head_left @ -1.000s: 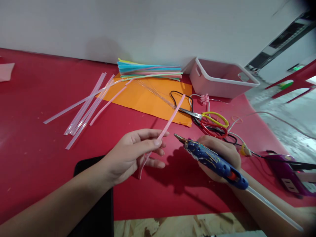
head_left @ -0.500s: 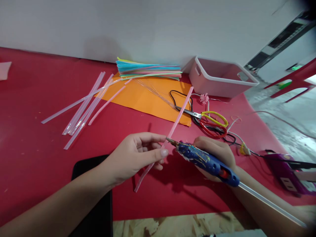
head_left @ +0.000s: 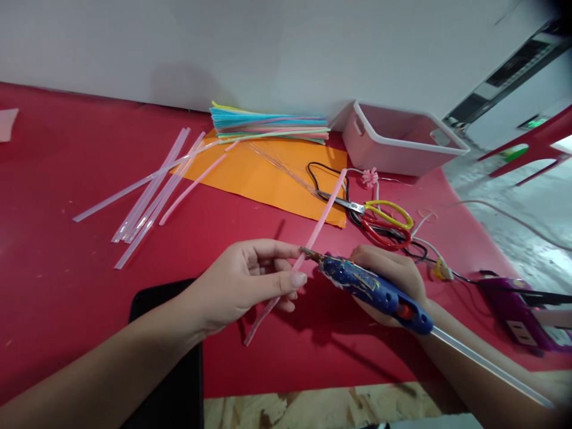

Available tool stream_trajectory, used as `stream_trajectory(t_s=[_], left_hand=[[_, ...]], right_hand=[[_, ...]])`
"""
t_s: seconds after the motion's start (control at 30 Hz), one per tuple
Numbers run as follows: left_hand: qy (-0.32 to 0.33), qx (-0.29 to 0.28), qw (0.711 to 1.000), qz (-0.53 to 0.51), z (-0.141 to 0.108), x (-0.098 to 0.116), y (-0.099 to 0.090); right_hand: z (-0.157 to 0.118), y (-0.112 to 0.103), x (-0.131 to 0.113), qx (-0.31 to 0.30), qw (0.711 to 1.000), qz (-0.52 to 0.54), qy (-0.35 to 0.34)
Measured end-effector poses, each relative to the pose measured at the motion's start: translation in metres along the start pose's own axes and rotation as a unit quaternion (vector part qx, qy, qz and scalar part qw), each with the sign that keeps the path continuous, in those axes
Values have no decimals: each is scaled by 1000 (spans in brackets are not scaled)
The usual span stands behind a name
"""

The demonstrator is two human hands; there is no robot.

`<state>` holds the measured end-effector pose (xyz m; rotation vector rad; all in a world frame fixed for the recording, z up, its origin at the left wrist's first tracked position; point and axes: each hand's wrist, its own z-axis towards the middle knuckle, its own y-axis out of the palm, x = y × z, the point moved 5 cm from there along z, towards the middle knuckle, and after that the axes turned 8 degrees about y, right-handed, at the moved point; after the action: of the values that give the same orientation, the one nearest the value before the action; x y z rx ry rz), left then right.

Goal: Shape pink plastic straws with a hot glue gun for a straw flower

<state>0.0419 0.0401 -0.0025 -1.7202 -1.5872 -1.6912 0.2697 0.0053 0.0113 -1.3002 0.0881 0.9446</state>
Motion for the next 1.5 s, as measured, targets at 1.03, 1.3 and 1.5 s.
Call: stream_trajectory(t_s=[1.03, 1.3, 1.5], left_hand=[[-6, -12, 1000, 1, -3, 4, 2], [4, -29, 1000, 7, -4, 1, 2], [7, -24, 1000, 8, -4, 4, 3]], right_hand=[[0, -7, -2, 10, 999, 21, -28], [4, -10, -2, 20, 999, 9, -28], [7, -11, -4, 29, 999, -10, -14]])
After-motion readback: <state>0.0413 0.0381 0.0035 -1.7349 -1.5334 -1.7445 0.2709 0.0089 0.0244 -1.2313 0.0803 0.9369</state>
